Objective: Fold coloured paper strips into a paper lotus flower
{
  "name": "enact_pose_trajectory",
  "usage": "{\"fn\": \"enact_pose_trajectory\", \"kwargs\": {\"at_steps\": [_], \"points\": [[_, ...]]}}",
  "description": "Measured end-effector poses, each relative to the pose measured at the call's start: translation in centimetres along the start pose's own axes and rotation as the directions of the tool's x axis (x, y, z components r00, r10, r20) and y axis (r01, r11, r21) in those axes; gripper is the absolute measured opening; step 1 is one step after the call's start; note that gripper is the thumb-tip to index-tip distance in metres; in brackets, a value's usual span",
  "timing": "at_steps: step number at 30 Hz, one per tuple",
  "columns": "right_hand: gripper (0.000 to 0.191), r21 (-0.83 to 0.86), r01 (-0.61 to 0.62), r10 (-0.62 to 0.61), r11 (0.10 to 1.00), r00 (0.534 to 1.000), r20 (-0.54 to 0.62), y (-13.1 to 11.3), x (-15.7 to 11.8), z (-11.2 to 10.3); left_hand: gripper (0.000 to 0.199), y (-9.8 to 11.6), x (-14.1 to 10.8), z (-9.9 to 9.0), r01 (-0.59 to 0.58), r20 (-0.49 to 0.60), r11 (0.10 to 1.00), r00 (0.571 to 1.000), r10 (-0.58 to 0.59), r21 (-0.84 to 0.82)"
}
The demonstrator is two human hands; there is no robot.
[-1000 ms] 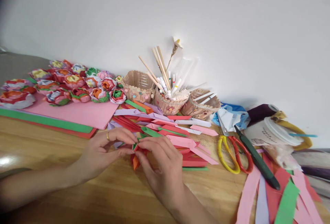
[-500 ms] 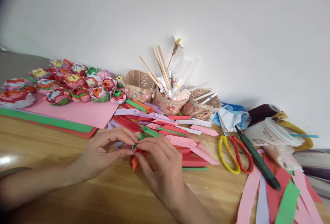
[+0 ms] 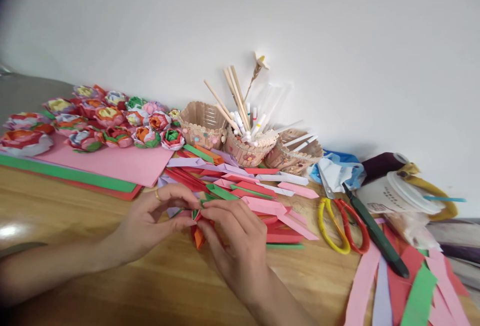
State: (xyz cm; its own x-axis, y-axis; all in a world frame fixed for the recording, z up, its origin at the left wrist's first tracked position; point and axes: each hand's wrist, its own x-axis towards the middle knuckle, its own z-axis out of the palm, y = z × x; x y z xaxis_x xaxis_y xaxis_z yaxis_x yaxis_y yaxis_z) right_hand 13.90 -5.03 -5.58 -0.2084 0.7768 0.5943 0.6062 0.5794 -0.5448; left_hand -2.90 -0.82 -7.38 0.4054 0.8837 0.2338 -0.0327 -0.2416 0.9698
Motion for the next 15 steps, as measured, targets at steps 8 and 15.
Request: {"fn": "enact_pose_trajectory", "kwargs": {"at_steps": [8,15], "points": [[0.014,0.055,-0.030,0.026,0.998,0.998,0.059,0.4,0.6,-0.3,0.007,0.4,0.0,0.0,-0.037,0.013,0.995,0.999,0.036,0.089],[0.017,0.181,-0.011,-0.017,0.983,0.988,0.152,1.1,0.4,-0.4,0.010,0.2,0.0,0.0,-0.081,0.050,0.994,0.996,0.078,0.071]]}}
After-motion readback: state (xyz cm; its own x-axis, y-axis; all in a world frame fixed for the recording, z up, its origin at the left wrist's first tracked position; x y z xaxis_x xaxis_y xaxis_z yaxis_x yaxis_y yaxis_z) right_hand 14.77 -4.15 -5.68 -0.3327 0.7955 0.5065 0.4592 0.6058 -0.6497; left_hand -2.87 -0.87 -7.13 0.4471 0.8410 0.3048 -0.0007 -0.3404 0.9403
